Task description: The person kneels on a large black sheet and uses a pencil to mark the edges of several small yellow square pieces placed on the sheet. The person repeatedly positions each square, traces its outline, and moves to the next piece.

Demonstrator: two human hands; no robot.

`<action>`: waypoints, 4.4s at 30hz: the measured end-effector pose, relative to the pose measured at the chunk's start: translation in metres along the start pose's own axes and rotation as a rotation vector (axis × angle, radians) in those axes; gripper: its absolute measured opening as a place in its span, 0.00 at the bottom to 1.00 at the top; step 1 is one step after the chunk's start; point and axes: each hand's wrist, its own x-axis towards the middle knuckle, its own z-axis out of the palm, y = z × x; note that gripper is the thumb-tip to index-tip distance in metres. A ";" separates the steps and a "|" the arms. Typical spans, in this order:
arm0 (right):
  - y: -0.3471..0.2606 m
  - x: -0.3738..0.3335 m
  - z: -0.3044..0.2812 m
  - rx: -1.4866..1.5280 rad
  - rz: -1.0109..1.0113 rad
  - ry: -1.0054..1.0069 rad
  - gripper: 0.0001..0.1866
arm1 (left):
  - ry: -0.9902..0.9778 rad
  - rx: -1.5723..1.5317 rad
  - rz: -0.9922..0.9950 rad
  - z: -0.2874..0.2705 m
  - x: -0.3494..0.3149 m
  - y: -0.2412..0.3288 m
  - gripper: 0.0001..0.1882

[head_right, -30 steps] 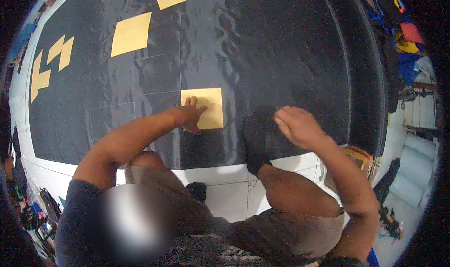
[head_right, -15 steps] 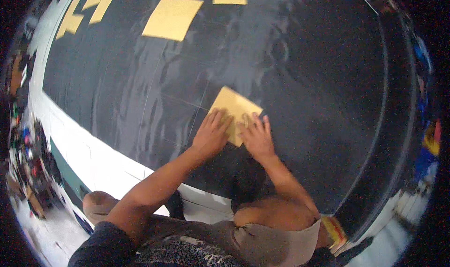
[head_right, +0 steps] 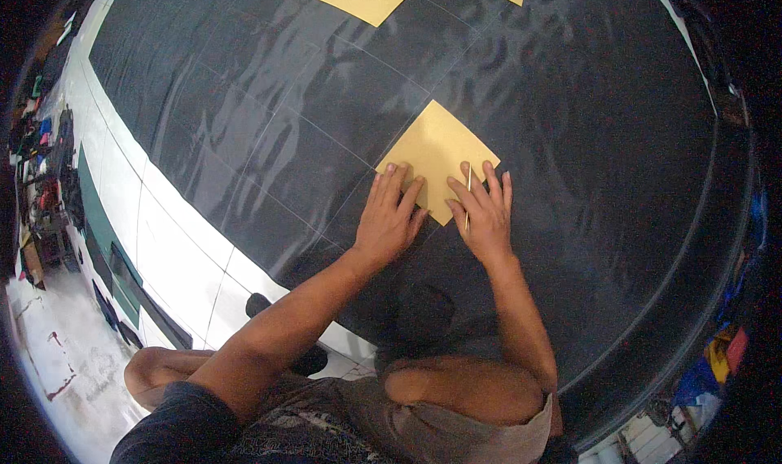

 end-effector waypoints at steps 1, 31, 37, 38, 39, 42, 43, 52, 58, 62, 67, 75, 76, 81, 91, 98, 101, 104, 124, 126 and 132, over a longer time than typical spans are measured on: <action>0.001 -0.001 0.000 0.003 -0.001 -0.004 0.20 | 0.013 -0.016 -0.007 0.001 0.000 0.000 0.32; -0.006 -0.004 0.000 0.017 0.059 -0.035 0.21 | 0.161 -0.076 -0.038 0.016 0.005 0.000 0.32; 0.010 -0.012 -0.006 0.075 0.108 0.098 0.22 | 0.078 -0.061 -0.030 0.004 0.006 0.003 0.32; 0.015 -0.013 -0.010 0.050 0.110 0.097 0.22 | 0.081 -0.068 -0.013 0.004 0.010 0.005 0.32; 0.017 -0.014 -0.009 0.041 0.107 0.096 0.22 | 0.082 -0.060 -0.004 0.005 0.009 0.004 0.32; 0.017 -0.014 -0.004 0.031 0.120 0.104 0.21 | 0.098 -0.033 0.000 0.007 0.008 0.006 0.33; 0.018 -0.014 -0.004 0.034 0.122 0.114 0.21 | 0.094 -0.028 -0.009 0.007 0.008 0.007 0.33; 0.016 -0.014 -0.003 0.031 0.110 0.154 0.22 | 0.072 -0.057 -0.021 0.005 0.008 0.003 0.34; 0.018 -0.014 -0.001 0.015 0.092 0.174 0.21 | 0.076 -0.052 -0.008 0.008 0.008 0.000 0.35; 0.018 -0.014 -0.002 0.013 0.091 0.166 0.21 | 0.080 -0.040 0.011 0.007 0.007 0.000 0.35; 0.017 -0.013 -0.002 0.010 0.099 0.150 0.22 | 0.078 -0.061 -0.005 0.006 0.008 0.001 0.36; 0.015 -0.015 -0.004 0.009 0.121 0.131 0.23 | 0.044 -0.076 -0.028 0.001 0.009 0.005 0.35; 0.014 -0.013 -0.003 0.014 0.113 0.139 0.23 | 0.056 -0.069 -0.024 0.000 0.010 0.003 0.34; 0.014 -0.013 -0.003 0.022 0.106 0.147 0.22 | 0.064 -0.051 -0.026 0.003 0.009 0.005 0.34; 0.015 -0.012 -0.008 0.035 0.112 0.145 0.22 | -0.023 0.084 -0.018 -0.008 0.017 0.011 0.38; 0.013 -0.011 -0.011 0.031 0.143 0.129 0.20 | -0.281 0.370 0.051 -0.032 0.055 0.030 0.42; 0.017 0.004 -0.030 0.228 0.269 0.180 0.18 | -0.236 0.418 0.183 -0.025 0.066 0.021 0.44; 0.027 0.037 -0.037 0.415 0.258 0.315 0.16 | -0.354 0.375 0.173 -0.020 0.080 0.019 0.47; 0.014 0.137 -0.011 0.638 0.166 0.152 0.14 | -0.687 0.585 0.076 -0.036 0.117 0.049 0.65; 0.015 0.139 -0.012 0.604 0.138 0.136 0.15 | -0.686 0.559 0.062 -0.034 0.118 0.050 0.66; 0.028 0.104 -0.031 0.453 0.139 0.119 0.12 | -0.625 0.480 0.091 -0.033 0.115 0.043 0.68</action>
